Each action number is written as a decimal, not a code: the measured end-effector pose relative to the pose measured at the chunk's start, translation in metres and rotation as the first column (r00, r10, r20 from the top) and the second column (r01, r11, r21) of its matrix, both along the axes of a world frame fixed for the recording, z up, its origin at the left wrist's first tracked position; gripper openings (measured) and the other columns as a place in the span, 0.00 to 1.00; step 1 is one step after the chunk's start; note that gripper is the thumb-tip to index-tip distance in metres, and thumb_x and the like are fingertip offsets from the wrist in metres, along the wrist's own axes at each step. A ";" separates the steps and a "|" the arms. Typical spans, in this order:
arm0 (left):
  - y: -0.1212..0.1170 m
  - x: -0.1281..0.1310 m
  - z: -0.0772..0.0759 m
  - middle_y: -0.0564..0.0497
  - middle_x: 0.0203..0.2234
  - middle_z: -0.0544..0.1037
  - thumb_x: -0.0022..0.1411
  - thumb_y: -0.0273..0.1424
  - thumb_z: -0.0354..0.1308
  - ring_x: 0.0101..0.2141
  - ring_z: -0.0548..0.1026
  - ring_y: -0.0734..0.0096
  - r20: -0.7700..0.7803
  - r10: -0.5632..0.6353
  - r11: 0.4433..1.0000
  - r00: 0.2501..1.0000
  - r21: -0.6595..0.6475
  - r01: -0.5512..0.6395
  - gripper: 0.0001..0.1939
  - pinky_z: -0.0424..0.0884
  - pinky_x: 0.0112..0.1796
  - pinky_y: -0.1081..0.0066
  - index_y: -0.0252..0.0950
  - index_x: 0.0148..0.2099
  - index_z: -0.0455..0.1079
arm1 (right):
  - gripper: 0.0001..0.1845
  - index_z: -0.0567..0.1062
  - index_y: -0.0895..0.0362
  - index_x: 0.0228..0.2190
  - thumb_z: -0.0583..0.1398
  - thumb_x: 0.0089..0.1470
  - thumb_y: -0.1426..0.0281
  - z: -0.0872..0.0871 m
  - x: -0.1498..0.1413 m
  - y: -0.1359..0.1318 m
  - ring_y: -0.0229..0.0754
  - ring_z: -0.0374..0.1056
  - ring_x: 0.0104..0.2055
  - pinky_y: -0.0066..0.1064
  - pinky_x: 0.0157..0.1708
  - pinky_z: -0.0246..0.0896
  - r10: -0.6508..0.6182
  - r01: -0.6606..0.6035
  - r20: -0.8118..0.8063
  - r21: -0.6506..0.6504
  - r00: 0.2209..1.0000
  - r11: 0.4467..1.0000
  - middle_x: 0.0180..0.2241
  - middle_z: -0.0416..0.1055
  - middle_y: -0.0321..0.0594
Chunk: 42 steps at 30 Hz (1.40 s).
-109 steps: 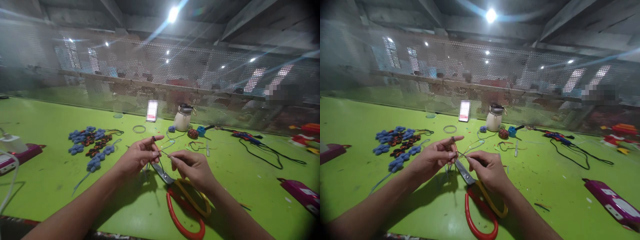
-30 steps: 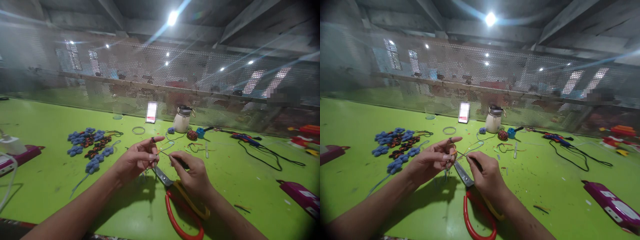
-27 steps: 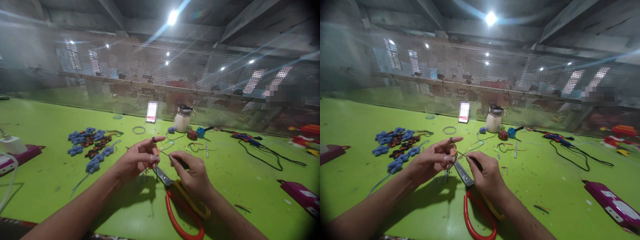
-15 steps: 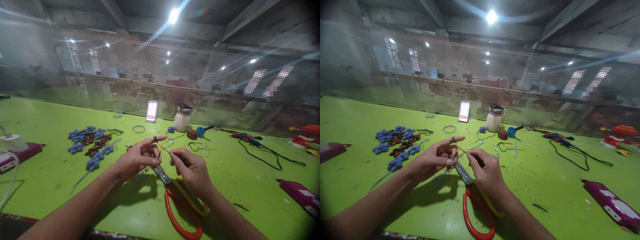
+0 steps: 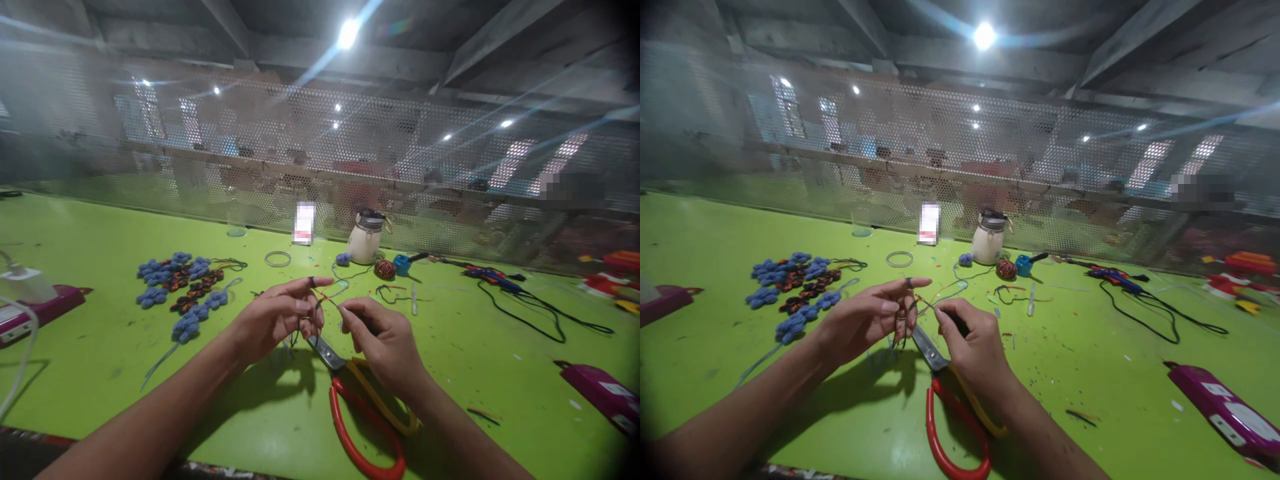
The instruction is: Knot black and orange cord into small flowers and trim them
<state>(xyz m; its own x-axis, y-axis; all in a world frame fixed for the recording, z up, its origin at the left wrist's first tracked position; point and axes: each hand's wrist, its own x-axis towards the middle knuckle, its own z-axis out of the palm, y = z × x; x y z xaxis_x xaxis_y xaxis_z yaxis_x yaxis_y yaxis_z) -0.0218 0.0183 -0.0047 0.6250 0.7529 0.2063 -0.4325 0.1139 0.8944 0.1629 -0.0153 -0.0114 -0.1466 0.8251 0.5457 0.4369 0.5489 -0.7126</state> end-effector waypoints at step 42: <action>0.002 0.008 -0.011 0.49 0.16 0.74 0.51 0.19 0.52 0.15 0.70 0.74 -0.032 0.026 0.992 0.999 -0.126 -0.030 0.19 0.62 0.20 0.75 0.29 0.47 0.70 | 0.11 0.70 0.60 0.26 0.60 0.49 0.64 -0.002 -0.007 0.000 0.29 0.55 0.14 0.22 0.14 0.50 0.105 -0.240 -0.373 -0.338 0.922 0.910 0.17 0.66 0.33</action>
